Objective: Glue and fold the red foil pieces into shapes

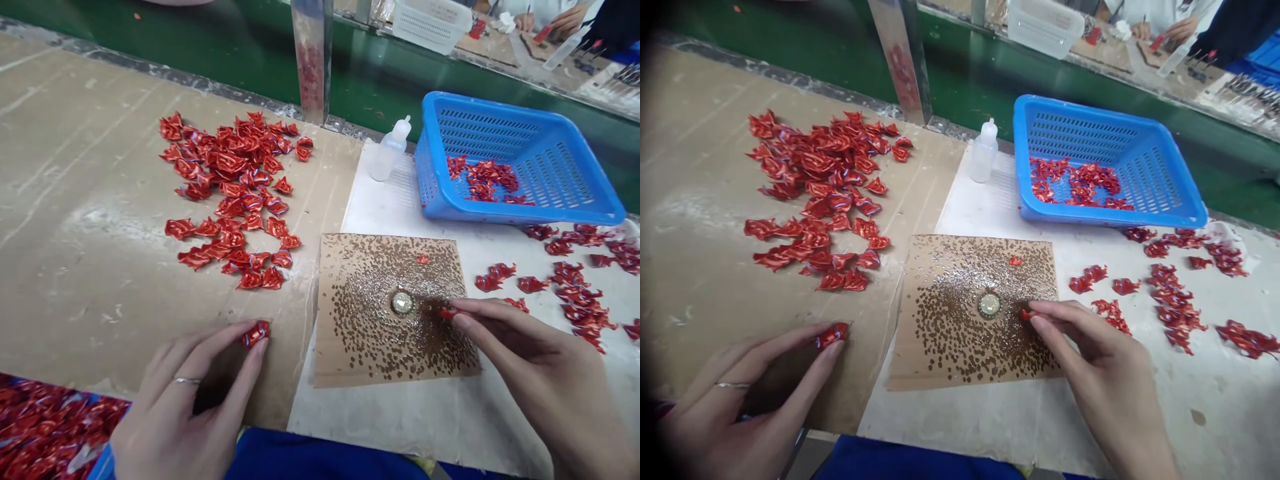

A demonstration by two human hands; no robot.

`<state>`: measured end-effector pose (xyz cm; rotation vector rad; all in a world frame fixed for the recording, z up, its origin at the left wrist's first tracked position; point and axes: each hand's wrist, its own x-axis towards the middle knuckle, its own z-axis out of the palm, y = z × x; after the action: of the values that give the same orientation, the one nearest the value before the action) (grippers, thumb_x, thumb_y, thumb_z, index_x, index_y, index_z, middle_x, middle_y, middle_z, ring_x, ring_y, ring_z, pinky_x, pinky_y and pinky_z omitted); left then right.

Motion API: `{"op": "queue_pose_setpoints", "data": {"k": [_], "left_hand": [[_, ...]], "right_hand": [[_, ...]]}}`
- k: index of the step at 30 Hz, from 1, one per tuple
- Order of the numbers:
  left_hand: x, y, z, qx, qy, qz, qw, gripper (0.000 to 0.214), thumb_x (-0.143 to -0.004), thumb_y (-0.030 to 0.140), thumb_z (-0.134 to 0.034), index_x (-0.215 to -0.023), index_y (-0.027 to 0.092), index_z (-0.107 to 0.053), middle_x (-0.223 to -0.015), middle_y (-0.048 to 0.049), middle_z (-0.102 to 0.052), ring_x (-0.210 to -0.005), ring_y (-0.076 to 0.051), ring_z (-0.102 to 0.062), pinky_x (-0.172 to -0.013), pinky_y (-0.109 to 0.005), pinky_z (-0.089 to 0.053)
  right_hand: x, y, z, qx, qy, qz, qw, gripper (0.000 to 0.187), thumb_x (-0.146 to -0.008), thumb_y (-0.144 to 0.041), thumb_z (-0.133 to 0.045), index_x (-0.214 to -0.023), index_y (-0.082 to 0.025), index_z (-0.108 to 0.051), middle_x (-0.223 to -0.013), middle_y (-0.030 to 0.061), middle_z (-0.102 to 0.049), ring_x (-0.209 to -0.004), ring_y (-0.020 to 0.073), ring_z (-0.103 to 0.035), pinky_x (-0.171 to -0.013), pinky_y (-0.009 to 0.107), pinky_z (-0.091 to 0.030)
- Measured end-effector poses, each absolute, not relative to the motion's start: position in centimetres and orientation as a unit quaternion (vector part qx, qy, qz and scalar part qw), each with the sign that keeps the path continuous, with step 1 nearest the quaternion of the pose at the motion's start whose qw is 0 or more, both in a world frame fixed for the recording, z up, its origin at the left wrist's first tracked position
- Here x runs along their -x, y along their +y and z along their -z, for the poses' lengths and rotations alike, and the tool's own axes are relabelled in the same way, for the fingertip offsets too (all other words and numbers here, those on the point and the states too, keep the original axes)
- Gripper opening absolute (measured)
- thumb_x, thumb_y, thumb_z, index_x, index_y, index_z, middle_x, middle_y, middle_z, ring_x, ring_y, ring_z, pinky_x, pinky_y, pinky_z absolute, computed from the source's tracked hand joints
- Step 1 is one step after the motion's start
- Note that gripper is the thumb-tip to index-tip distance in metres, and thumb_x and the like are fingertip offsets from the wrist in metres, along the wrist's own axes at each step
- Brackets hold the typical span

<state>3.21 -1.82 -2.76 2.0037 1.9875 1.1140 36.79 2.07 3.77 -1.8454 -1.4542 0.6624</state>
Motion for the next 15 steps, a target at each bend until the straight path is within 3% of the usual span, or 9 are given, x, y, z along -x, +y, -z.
{"op": "queue_pose_setpoints", "data": {"k": [5,10,13,15], "left_hand": [[-3.7,-1.2,2.8,-0.664,0.634,-0.386,0.089,0.027,-0.103,0.024,-0.079,-0.129,0.032,-0.081,-0.118,0.0021,-0.081,-0.104,-0.018,-0.076,-0.102,-0.032,-0.057],[-4.3,-1.4,2.4,-0.653,0.652,-0.374,0.097,0.04,-0.107,0.024,-0.069,-0.14,0.044,-0.078,-0.118,0.0033,-0.074,-0.098,-0.014,-0.073,-0.081,-0.032,-0.057],[-4.4,-1.6,2.3,-0.628,0.688,-0.35,0.099,0.035,-0.111,0.031,-0.053,-0.133,0.04,-0.079,-0.115,0.0027,-0.068,-0.093,-0.014,-0.07,-0.075,-0.04,-0.056],[-4.1,-1.5,2.5,-0.644,0.684,-0.332,0.086,0.032,-0.11,0.03,-0.053,-0.128,0.035,-0.079,-0.113,0.0021,-0.07,-0.093,-0.014,-0.071,-0.077,-0.04,-0.057]], "right_hand": [[-34.7,3.6,-3.5,0.652,-0.603,-0.302,0.346,0.012,-0.094,-0.032,-0.082,-0.097,-0.032,-0.093,-0.097,0.0037,-0.092,-0.082,0.0248,-0.087,-0.072,0.036,-0.074],[-33.7,4.4,-3.3,0.651,-0.616,-0.296,0.329,0.015,-0.093,-0.028,-0.079,-0.097,-0.03,-0.093,-0.093,0.0053,-0.09,-0.068,0.0206,-0.076,-0.056,0.032,-0.06],[-33.6,4.6,-3.1,0.649,-0.631,-0.281,0.319,0.016,-0.094,-0.027,-0.078,-0.098,-0.028,-0.093,-0.09,0.0056,-0.088,-0.062,0.0176,-0.068,-0.056,0.031,-0.056],[-33.6,4.6,-3.1,0.644,-0.642,-0.273,0.314,0.016,-0.094,-0.026,-0.077,-0.097,-0.027,-0.093,-0.087,0.0052,-0.087,-0.06,0.0162,-0.064,-0.057,0.031,-0.056]]}}
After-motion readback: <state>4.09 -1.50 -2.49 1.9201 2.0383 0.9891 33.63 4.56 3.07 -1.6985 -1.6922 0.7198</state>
